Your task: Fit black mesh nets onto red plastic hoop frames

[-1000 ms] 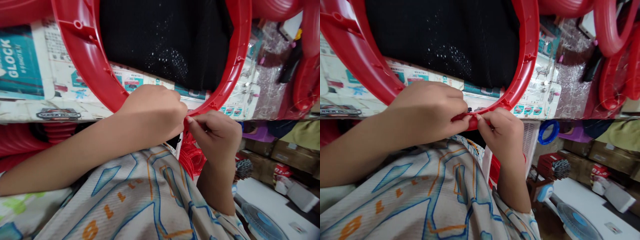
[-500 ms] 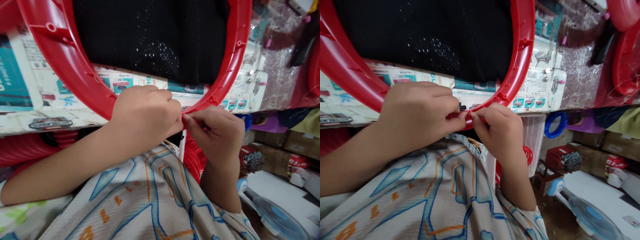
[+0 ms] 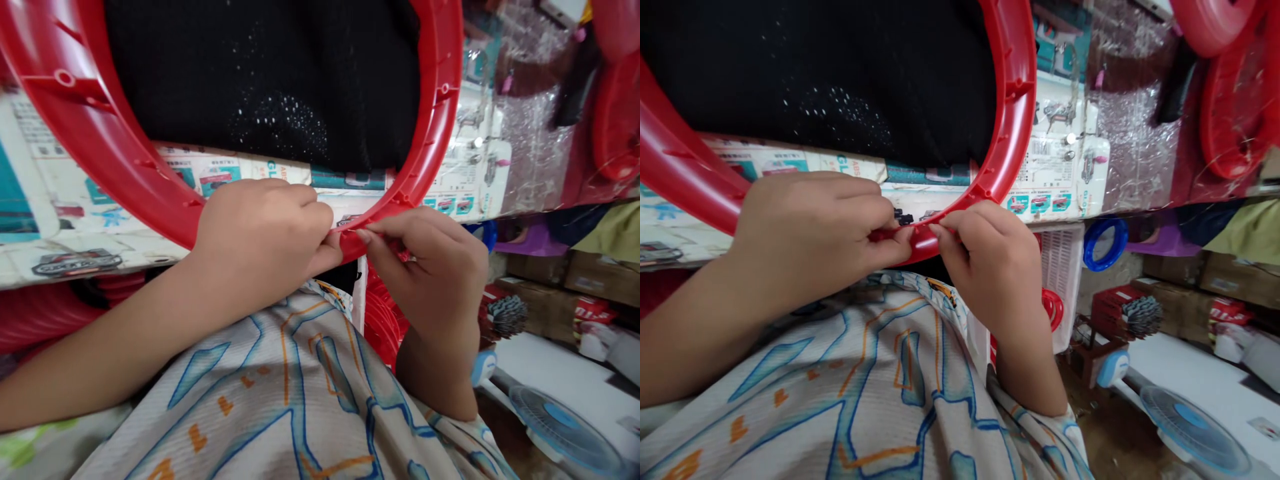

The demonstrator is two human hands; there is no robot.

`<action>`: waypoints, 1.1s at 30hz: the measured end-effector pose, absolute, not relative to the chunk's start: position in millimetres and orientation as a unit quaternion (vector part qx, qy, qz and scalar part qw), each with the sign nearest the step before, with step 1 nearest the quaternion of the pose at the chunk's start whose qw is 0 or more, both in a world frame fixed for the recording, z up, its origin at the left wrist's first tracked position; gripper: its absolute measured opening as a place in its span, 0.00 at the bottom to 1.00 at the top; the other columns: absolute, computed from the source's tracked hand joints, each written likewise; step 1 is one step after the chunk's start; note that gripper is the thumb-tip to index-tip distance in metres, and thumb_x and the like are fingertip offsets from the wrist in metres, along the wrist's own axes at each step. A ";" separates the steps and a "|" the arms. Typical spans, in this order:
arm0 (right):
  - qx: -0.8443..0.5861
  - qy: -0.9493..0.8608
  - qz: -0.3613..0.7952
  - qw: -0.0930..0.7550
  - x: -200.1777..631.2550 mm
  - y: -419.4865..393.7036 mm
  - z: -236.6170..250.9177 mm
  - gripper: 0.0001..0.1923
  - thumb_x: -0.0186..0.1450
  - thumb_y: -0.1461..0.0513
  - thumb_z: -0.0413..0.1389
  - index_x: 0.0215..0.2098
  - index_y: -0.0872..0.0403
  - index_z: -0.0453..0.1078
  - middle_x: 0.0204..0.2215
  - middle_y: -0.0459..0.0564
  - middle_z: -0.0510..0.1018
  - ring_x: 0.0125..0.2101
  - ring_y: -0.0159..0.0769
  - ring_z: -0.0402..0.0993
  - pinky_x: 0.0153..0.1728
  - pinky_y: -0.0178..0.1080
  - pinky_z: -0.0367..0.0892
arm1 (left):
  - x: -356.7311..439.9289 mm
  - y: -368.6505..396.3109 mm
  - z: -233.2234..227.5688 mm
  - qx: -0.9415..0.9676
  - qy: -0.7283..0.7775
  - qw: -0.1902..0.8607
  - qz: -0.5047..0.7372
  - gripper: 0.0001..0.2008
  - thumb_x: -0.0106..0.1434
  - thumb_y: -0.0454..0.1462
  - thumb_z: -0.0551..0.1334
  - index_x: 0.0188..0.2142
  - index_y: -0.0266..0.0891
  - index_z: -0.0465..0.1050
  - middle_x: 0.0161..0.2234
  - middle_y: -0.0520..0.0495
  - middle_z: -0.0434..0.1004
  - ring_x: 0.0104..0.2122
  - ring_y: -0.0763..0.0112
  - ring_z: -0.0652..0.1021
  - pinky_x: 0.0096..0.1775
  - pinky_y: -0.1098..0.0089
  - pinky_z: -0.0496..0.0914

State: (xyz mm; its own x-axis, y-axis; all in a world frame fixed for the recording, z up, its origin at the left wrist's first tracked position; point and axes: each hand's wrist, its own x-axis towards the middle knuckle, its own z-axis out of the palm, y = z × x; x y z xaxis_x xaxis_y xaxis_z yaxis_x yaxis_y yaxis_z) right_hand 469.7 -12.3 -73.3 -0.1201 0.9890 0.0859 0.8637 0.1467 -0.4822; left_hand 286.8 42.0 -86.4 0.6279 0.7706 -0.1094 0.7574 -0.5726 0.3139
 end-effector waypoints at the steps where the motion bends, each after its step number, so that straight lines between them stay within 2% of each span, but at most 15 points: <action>1: -0.627 -0.738 0.151 0.195 471.5 -11.0 -71.3 0.04 0.67 0.64 0.59 0.34 0.50 0.74 0.32 0.46 0.81 0.33 0.35 0.77 0.34 0.39 0.68 | 287.1 41.8 -86.8 0.887 0.432 0.165 0.019 0.18 0.64 0.40 0.54 0.22 0.40 0.76 0.21 0.45 0.73 0.25 0.64 0.76 0.25 0.66 0.49; 4: -0.629 -0.743 0.139 0.181 476.1 -6.7 -68.5 0.03 0.67 0.65 0.58 0.36 0.52 0.75 0.34 0.47 0.81 0.34 0.35 0.77 0.35 0.40 0.68 | 288.3 41.5 -88.5 0.888 0.431 0.159 0.017 0.18 0.64 0.41 0.53 0.23 0.40 0.76 0.22 0.44 0.74 0.26 0.62 0.77 0.25 0.66 0.49; 11: -0.694 -0.673 0.156 0.202 477.1 -5.8 -77.4 0.02 0.63 0.64 0.63 0.32 0.52 0.79 0.24 0.44 0.77 0.23 0.30 0.69 0.27 0.36 0.61 | 289.3 40.1 -89.9 0.892 0.424 0.156 0.013 0.19 0.66 0.40 0.51 0.27 0.41 0.79 0.24 0.43 0.77 0.29 0.58 0.79 0.26 0.65 0.51; 16: -0.678 -0.672 0.189 0.229 476.0 -8.5 -82.5 0.03 0.63 0.64 0.62 0.31 0.53 0.79 0.23 0.43 0.76 0.23 0.28 0.68 0.27 0.35 0.61 | 275.7 43.3 -93.2 0.923 0.363 0.123 0.028 0.19 0.65 0.39 0.51 0.26 0.41 0.77 0.23 0.44 0.76 0.27 0.59 0.78 0.26 0.65 0.54; 19: -0.665 -0.680 0.211 0.225 470.5 -12.0 -85.1 0.04 0.63 0.64 0.61 0.31 0.53 0.78 0.23 0.43 0.77 0.23 0.29 0.68 0.28 0.35 0.62 | 262.3 46.9 -92.6 0.943 0.310 0.099 0.067 0.21 0.66 0.41 0.49 0.24 0.41 0.76 0.22 0.44 0.74 0.25 0.60 0.77 0.26 0.64 0.56; 22: -0.670 -0.678 0.200 0.225 463.3 -16.0 -88.2 0.05 0.63 0.64 0.60 0.31 0.53 0.79 0.24 0.44 0.79 0.23 0.30 0.68 0.27 0.35 0.62 | 259.2 48.3 -85.5 0.944 0.315 0.087 0.057 0.22 0.68 0.44 0.50 0.27 0.40 0.77 0.23 0.43 0.74 0.27 0.58 0.76 0.27 0.63 0.56; 27: -0.670 -0.678 0.180 0.244 459.5 -18.6 -92.3 0.05 0.63 0.64 0.61 0.31 0.53 0.79 0.25 0.45 0.80 0.24 0.30 0.70 0.28 0.35 0.62 | 281.1 41.1 -77.0 0.928 0.354 0.114 -0.004 0.16 0.68 0.36 0.53 0.32 0.39 0.79 0.29 0.41 0.78 0.34 0.56 0.78 0.31 0.62 0.60; 30: -0.673 -0.677 0.176 0.243 461.4 -19.2 -88.3 0.05 0.64 0.63 0.61 0.30 0.53 0.79 0.24 0.45 0.79 0.24 0.31 0.70 0.27 0.35 0.62 | 290.3 35.3 -79.8 0.925 0.358 0.125 -0.002 0.16 0.67 0.31 0.53 0.31 0.40 0.79 0.27 0.43 0.77 0.33 0.57 0.79 0.31 0.62 0.62; 33: -0.673 -0.684 0.179 0.215 467.0 -19.1 -78.4 0.05 0.64 0.62 0.61 0.30 0.52 0.78 0.24 0.44 0.79 0.23 0.30 0.69 0.27 0.35 0.61 | 290.2 33.0 -83.7 0.925 0.360 0.121 0.017 0.16 0.67 0.31 0.53 0.29 0.40 0.78 0.26 0.43 0.75 0.31 0.58 0.78 0.29 0.63 0.62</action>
State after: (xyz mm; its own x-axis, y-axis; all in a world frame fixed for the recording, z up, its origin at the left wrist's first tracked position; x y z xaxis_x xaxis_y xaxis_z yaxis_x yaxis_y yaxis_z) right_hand 467.0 -19.1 -78.4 -0.0011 0.9986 0.0524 0.8447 0.0290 -0.5344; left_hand 290.2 33.0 -83.7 0.7402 0.6701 -0.0554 0.6619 -0.7117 0.2354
